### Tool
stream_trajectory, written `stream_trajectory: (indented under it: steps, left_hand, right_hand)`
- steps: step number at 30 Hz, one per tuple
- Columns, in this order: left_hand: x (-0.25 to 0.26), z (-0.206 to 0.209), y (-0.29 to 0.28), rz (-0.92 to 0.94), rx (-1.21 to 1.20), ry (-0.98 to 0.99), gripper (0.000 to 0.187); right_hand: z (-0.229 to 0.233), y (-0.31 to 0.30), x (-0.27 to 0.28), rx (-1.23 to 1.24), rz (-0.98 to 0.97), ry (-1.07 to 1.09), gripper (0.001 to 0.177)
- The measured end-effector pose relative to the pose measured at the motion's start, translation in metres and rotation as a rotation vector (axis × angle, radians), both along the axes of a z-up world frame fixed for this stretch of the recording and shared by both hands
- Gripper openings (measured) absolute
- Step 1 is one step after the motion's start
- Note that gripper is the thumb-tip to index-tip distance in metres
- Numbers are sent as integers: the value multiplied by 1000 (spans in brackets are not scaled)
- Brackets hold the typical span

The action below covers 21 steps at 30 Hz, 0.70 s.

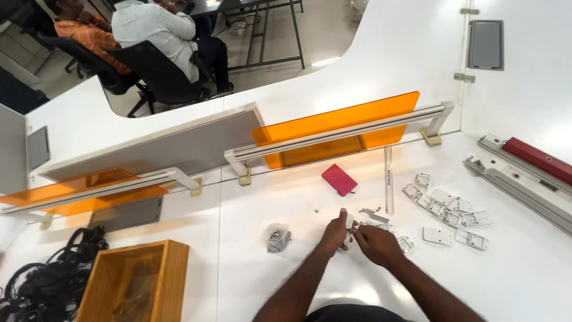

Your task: The person assembles white plastic components by manually threading small screws into them, picking up individual pieces and screws from the desk surface.

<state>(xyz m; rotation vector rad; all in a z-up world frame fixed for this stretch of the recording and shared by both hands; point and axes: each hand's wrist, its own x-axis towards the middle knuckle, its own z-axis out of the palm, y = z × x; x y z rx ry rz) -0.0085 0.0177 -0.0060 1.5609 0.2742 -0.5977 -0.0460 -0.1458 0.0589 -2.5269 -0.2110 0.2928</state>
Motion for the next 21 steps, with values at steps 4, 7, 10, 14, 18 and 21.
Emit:
stream_trajectory:
  steps: [4,7,10,14,18,21]
  left_hand:
    - [1,-2,-2,12,-3,4,76]
    - [2,-2,-4,15,-18,-5,77]
    - [0,1,-5,-9,-17,-6,79]
    - [1,4,-5,-38,3,32,79]
    - [-4,2,-4,-60,-18,-15,77]
    - [-6,-1,-4,-49,-12,-18,78]
  right_hand:
    - [16,-1,-1,39,-55,94,29]
    - [27,-3,-6,159,9,-54,45]
    - [18,-4,-6,149,50,-147,31]
    - [0,-6,-7,87,42,-180,20]
    - [-4,-3,-5,-49,-12,7,29]
    - [4,2,-7,-78,-49,76,36]
